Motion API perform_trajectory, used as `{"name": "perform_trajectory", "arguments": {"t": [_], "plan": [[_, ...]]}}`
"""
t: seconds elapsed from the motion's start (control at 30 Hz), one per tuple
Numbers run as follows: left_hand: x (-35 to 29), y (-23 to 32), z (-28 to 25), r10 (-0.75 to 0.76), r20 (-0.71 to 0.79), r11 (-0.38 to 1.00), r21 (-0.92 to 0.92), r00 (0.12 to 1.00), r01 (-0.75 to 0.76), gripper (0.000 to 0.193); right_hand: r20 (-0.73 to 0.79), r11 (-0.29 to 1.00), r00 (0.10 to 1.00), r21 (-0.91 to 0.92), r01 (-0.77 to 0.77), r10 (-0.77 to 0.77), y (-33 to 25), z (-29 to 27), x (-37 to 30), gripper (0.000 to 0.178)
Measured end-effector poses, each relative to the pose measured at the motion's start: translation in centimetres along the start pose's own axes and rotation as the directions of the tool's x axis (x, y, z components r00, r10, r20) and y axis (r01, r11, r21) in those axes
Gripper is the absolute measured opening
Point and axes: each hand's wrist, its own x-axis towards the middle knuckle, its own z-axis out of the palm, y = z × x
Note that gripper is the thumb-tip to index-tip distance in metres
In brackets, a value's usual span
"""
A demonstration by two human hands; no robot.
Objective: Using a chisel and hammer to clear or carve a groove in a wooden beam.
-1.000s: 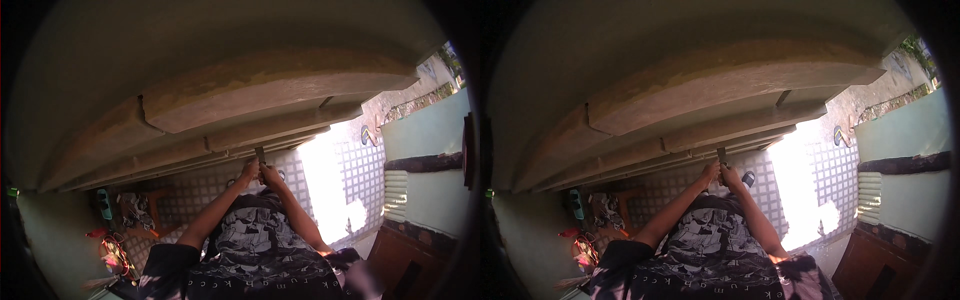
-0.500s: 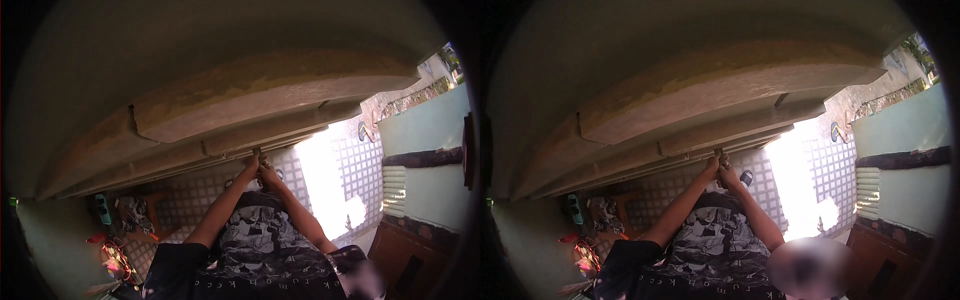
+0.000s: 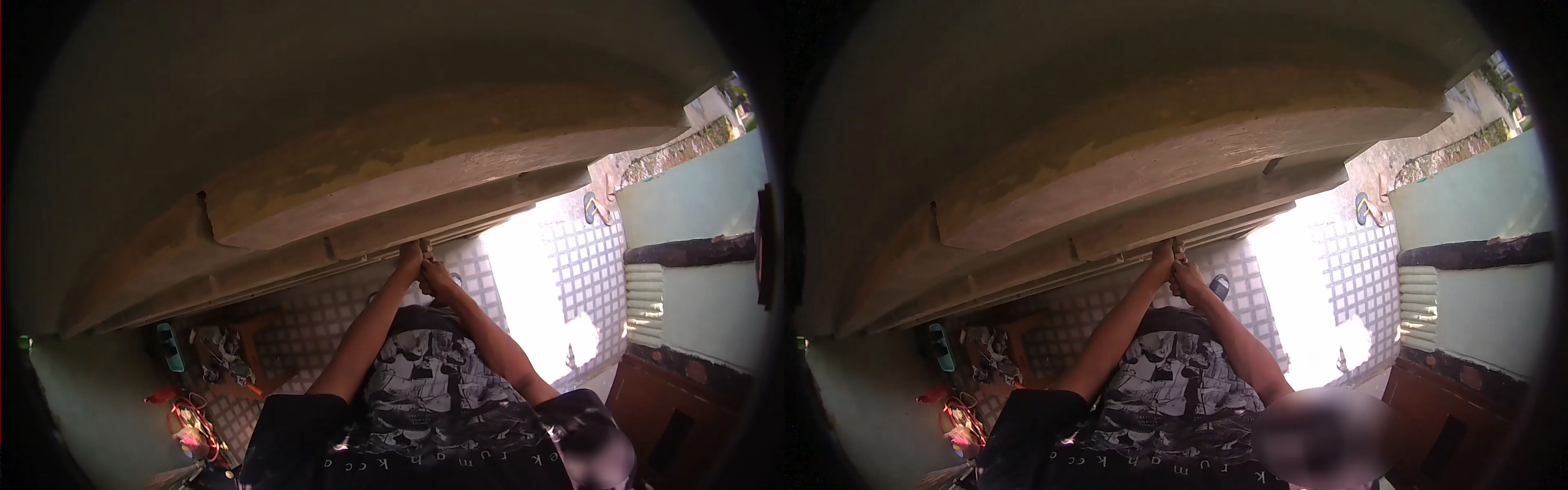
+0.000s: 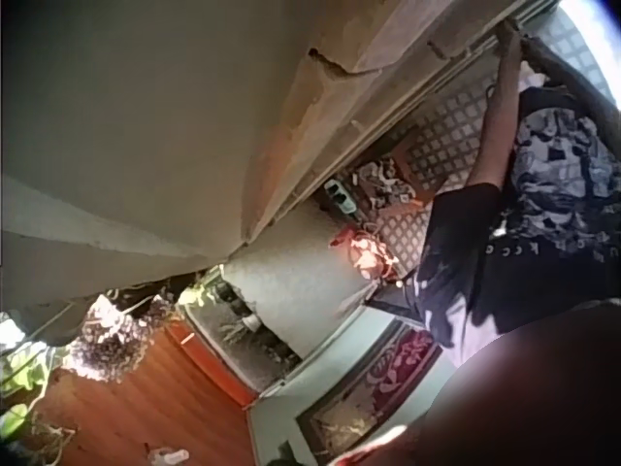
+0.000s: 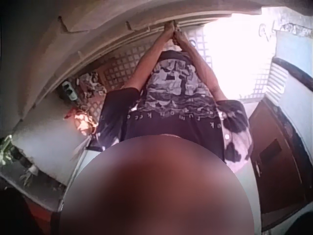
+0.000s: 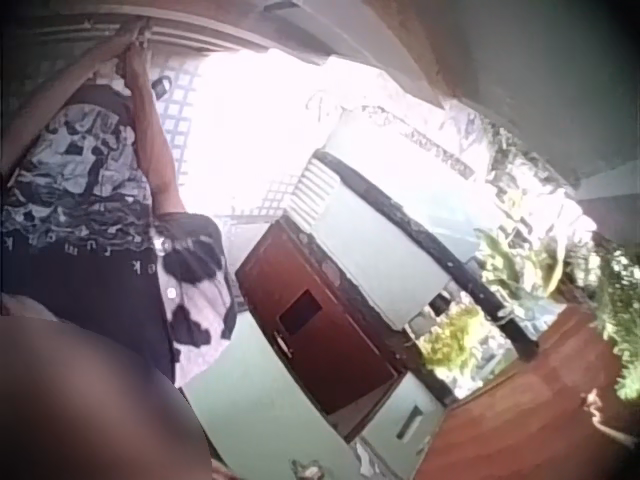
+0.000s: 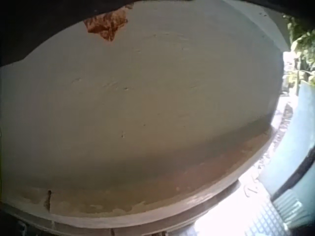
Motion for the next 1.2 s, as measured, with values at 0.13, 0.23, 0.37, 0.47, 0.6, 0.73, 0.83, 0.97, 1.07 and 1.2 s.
{"name": "perform_trajectory", "arguments": {"t": [0.13, 0.23, 0.37, 0.47, 0.6, 0.73, 0.83, 0.97, 1.07, 1.2], "plan": [[-0.4, -0.5, 0.0, 0.06, 0.026, 0.998, 0.013, 0.998, -0.061, 0.046, -0.023, 1.0, 1.0, 0.005, 0.003, -0.003, -0.1, 0.2, -1.0, 0.022], [-1.0, -1.8, -0.4, -0.117, -0.026, 0.991, -0.071, 0.993, 0.115, 0.053, -0.064, 0.998, 0.998, -0.065, -0.004, 0.0, 0.8, 0.3, -2.5, 0.025], [-0.1, -1.6, -0.6, -0.112, -0.013, 0.994, -0.001, 0.994, 0.112, 0.051, -0.086, 1.0, 0.996, -0.025, -0.002, 0.0, 0.8, 0.7, -2.2, 0.026], [0.2, -1.1, -0.5, -0.066, 0.024, 0.998, 0.0, 0.998, 0.066, 0.05, -0.1, 1.0, 0.995, 0.021, 0.021, -0.019, 0.4, 1.0, -1.7, 0.026], [-0.3, -1.5, -0.1, -0.106, -0.014, 0.994, -0.009, 0.994, 0.106, 0.048, -0.158, 1.0, 0.987, -0.023, -0.004, 0.0, 0.4, 1.3, -2.5, 0.027], [0.1, -1.6, 0.0, -0.05, 0.002, 0.998, 0.046, 0.999, 0.049, 0.049, -0.192, 0.999, 0.981, -0.041, -0.005, -0.003, 0.4, 1.4, -2.6, 0.032], [1.2, -1.1, -0.2, -0.082, 0.129, 0.997, 0.01, 0.988, 0.082, 0.049, -0.192, 0.998, 0.98, 0.014, 0.06, -0.056, 0.1, 1.4, -1.8, 0.035], [1.1, -1.7, 0.0, -0.116, 0.046, 0.993, 0.01, 0.992, 0.115, 0.05, -0.214, 0.998, 0.976, -0.062, 0.034, -0.047, 0.0, 1.3, -2.1, 0.034], [0.3, -2.5, 0.2, -0.138, -0.038, 0.99, 0.026, 0.99, 0.139, 0.051, -0.251, 0.993, 0.967, -0.114, 0.011, -0.039, -0.1, 1.4, -3.5, 0.029], [-0.2, -2.0, 0.2, -0.195, 0.051, 0.981, -0.004, 0.979, 0.196, 0.051, -0.174, 0.998, 0.984, -0.063, 0.017, -0.028, -0.5, 1.5, -4.5, 0.029]]}}
